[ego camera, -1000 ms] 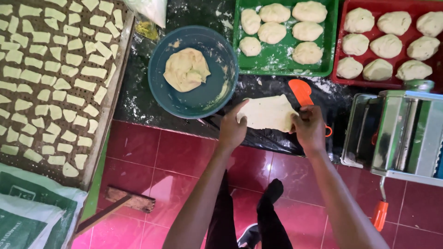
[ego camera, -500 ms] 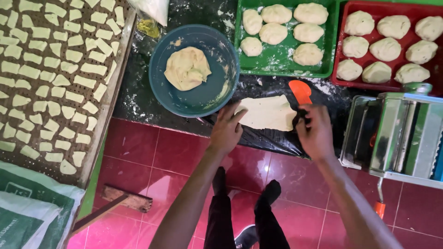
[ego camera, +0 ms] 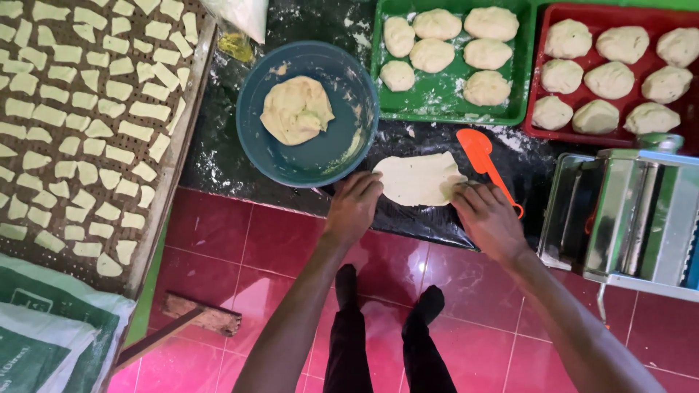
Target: Flattening dough using a manual roller and cutting it into small rectangular pieces on a production table.
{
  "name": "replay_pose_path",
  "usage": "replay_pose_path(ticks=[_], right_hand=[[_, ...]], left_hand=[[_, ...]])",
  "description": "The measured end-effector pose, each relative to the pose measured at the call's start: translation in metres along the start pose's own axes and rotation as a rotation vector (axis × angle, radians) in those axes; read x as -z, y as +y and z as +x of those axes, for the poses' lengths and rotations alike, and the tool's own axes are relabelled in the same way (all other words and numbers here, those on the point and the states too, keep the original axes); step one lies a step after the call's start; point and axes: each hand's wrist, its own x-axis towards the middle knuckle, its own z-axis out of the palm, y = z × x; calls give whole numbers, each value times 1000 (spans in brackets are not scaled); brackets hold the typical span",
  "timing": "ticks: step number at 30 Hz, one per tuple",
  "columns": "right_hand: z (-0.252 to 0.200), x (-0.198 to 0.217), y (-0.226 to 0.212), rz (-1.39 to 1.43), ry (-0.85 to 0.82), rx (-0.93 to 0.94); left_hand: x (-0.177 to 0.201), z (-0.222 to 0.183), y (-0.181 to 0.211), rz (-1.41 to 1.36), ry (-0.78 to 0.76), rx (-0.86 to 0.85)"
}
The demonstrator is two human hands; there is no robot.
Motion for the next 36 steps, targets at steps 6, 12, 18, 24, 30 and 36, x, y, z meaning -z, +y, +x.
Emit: replay_pose_path(ticks=[6,12,18,24,30,36], right_hand=[[4,2,1,227,142,-60],[17,-17,16,494,221,-326],[56,-16,12,483,218,-588],[58,-12,2,239,316,-607],[45,-18,-4,255,383,-697],[42,7,-33,51,75,-164]], left_hand=[[5,5,6,-111,0,143],[-7,20,4,-297,159,338],[-35,30,0,-326,156,578],[-34,36,12,-212,262,587],[-35,36,15,-142,283,621],[-45,14,8,37,293,499]])
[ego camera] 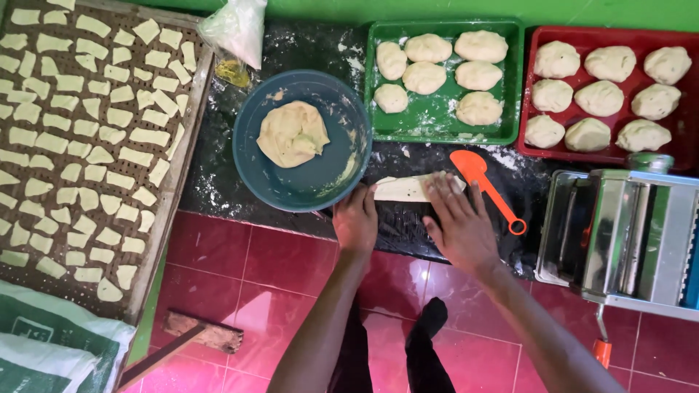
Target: Flattening dough using a manual roller and cutting it into small rectangular pieces on a production table.
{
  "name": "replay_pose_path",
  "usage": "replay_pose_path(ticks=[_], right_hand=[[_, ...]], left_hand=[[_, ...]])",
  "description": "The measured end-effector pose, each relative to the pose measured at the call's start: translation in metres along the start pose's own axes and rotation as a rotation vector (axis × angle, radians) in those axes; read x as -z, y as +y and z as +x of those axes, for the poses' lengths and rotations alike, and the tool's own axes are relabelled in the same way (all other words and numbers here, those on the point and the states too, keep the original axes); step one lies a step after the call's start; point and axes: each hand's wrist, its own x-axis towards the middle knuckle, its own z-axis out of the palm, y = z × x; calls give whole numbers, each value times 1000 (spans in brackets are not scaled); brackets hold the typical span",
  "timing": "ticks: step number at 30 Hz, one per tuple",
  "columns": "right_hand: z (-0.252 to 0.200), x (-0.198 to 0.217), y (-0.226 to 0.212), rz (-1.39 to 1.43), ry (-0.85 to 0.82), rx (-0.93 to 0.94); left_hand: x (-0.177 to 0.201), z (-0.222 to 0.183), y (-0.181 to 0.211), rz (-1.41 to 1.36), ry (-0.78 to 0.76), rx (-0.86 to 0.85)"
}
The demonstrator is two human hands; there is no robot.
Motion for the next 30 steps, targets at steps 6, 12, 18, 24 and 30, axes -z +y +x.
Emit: replay_pose_path(ticks=[6,12,18,24,30], right_hand=[[-9,-14,1,-50,-104,-86],[-12,-20,4,26,-94,-86],[-11,-26,28,450,19,-258],[-8,-9,9,435,283,-606],[-11,-32,-4,153,372,-558]], left_hand=[[30,-13,29,169,-292,-350],[23,-22,33,215,-450,-352],[17,-12,34,219,-347,-349],[11,-4,30,7,-363,-212],[19,-17,29,-113,-117,-301]])
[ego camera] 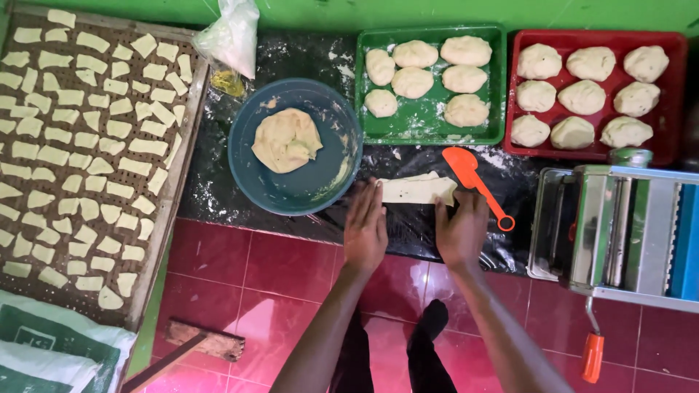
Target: Flattening dough using a manual roller and cutting it into small rectangular pieces on a production table.
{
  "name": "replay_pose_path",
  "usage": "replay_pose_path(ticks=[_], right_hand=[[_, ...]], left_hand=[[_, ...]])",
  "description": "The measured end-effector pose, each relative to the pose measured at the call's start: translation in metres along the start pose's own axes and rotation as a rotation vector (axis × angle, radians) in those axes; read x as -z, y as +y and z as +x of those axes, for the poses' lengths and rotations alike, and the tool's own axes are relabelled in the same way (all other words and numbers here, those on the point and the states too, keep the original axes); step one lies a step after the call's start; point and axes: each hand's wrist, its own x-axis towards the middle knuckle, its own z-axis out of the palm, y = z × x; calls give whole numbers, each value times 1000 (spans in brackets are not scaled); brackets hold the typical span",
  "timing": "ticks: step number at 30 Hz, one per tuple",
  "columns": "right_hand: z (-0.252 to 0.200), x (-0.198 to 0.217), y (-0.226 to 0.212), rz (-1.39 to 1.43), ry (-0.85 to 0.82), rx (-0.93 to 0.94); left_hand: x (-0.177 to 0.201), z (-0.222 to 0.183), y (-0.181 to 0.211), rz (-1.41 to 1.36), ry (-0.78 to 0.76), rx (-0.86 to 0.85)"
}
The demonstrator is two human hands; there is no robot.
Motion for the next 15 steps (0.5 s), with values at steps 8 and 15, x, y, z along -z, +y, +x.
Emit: replay_pose_path(ticks=[8,15], right_hand=[[14,-24,12,181,-91,-383],[17,-41,20,398,-165,-542]], left_hand=[[0,18,4,198,-60,335],[-27,22,-27,-46,-51,621]])
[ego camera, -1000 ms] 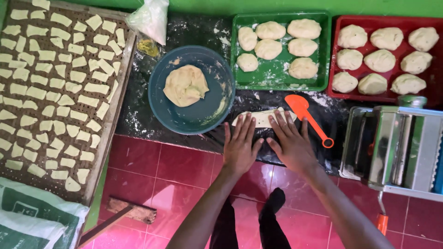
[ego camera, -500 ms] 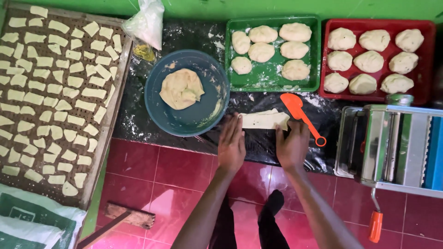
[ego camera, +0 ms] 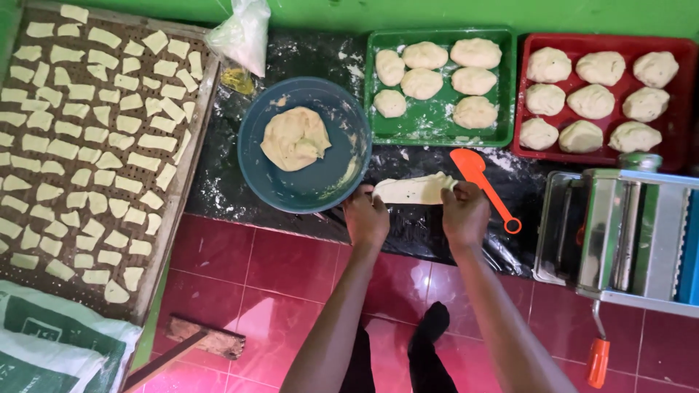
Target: Flattening dough using a manual roller and cutting it into small rectangular pieces on a production table.
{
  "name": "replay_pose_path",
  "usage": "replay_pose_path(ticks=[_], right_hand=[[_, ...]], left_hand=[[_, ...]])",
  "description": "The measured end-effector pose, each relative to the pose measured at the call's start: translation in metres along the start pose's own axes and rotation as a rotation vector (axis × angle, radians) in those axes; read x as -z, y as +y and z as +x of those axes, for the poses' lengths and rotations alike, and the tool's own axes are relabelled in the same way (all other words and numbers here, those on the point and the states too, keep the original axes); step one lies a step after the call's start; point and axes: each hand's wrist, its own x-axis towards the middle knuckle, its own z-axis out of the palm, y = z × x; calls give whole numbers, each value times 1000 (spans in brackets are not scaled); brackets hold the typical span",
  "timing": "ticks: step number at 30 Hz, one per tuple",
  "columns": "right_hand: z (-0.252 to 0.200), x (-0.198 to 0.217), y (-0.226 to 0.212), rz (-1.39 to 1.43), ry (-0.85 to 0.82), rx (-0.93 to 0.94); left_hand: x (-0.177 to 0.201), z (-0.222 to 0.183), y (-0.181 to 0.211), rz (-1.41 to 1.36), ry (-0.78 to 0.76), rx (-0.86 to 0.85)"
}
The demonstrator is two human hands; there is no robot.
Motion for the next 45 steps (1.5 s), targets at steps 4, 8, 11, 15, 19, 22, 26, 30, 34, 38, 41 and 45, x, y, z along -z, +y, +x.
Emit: replay_pose_path(ticks=[4,8,11,15,19,22,26,30,34,38,41,45], right_hand=[[-36,-11,-58,45,12,222],[-62,-36,-89,-12,-97,479],[-68,-52,-79,-25,-157,496],[-68,-47,-59,225,-277,415],[-63,-24,-60,347,-384,229],[-62,-3,-75,67,-150,254],[-52,1,-60,-401,-338,823],[-55,-1,-43,-646,-495,876],[-50,-1,-50,-648,-485,892],[-30,-3,-42,-266,-517,731],[-38,1,-55,-141,-382,723],[-51,9,-61,16,-208,735]], left_hand=[[-7,4,-13,-16,93,-127],[-22,14,-42,-370,-74,22],[-28,20,-61,-484,-98,27],[-11,18,-40,-610,-155,94],[3,15,-5,-454,-54,82],[-11,13,-17,-435,6,-63],[-6,12,-14,-321,-21,-9],[-7,13,-21,-233,-24,-60],[3,12,0,-291,2,-57],[1,11,4,-269,25,-85],[-1,10,1,-275,-5,-57],[-11,12,-6,-362,-86,-53]])
